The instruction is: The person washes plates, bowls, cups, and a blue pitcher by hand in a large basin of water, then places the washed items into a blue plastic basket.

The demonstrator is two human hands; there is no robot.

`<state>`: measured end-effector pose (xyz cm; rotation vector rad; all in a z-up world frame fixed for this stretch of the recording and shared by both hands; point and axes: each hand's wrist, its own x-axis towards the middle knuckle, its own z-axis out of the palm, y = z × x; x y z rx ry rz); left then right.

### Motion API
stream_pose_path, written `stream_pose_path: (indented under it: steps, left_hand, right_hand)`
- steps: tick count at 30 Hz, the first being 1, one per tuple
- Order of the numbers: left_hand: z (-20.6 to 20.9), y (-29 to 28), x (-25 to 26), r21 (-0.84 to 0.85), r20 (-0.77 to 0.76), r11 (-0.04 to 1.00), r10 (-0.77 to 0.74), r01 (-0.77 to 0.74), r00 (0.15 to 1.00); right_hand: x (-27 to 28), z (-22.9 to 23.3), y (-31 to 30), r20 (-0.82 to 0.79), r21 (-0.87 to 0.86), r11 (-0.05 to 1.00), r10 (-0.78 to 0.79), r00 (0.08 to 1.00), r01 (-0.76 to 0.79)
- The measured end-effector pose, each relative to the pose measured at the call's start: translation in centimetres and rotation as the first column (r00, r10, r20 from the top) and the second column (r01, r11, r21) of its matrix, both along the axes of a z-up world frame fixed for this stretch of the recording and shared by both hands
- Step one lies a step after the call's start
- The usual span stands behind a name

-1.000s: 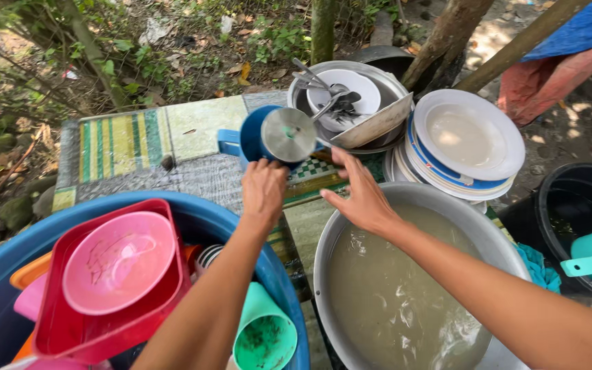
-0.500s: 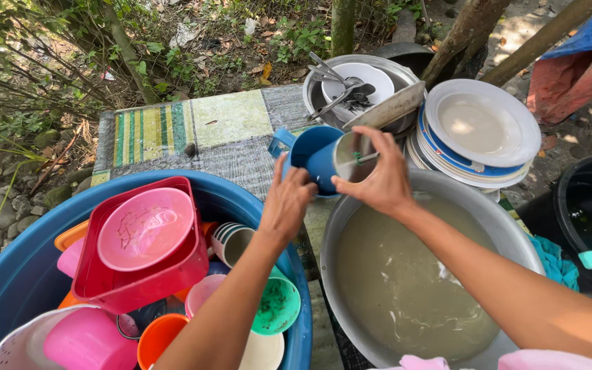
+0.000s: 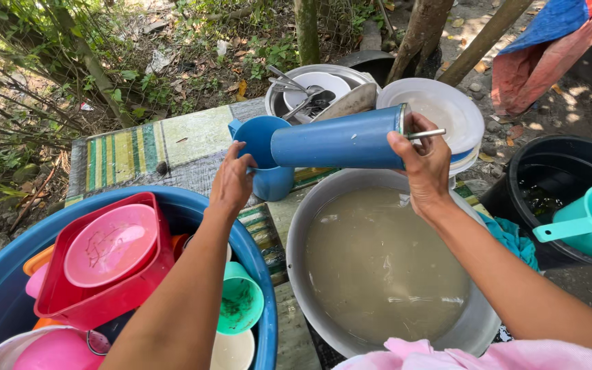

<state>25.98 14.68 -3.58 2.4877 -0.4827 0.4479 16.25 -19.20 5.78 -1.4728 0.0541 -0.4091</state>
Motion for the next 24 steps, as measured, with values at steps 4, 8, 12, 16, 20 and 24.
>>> stream_pose_path:
  steps: [4,8,12,16,20,24]
  left_hand:
    - [-2.0,-0.6,1.5,0.08,0.059,0.991,0.105,-0.11,0.993]
    - [-0.1,-2.5,1.5,0.254,0.173,0.933,0.215,-0.255,0.961]
    - [5.0,-9.7,-3.5,-0.222,0.036,0.96,0.18,-0.167,0.983]
    - [8.4,-16.6,-11.1,-0.081,-0.001,0.976,-0.201,0.2,0.98]
    - [9.4,-18.5,-13.6,-0.131,-0.169,0.982,-0.157,0.136,0.973]
    - [9.5,-18.1,-15.5,-0.255,-0.435,0.963,-0.191,0.084,0.88]
  right_hand:
    - [-1.1,0.6,-2.5,-0.01,0.063,0.998,-0.001,1.0,0.001]
    - [-1.8,0.1,-4.7,-0.041,0.074,0.997,0.031,0.999,-0.028]
    - [-2.7,-1.1,-5.5,-0.106,0.068,0.994,0.096,0.99,-0.089]
    - [-3.0,-1.1,-5.5,-0.19,0.113,0.973,0.218,0.957,-0.2]
    - [-3.6,-1.0,-5.0,-0.119,0.052,0.94,0.34,0.933,-0.336]
    - [-3.6,-0.3,-5.0,-0.126,0.055,0.896,0.444,0.887,-0.44]
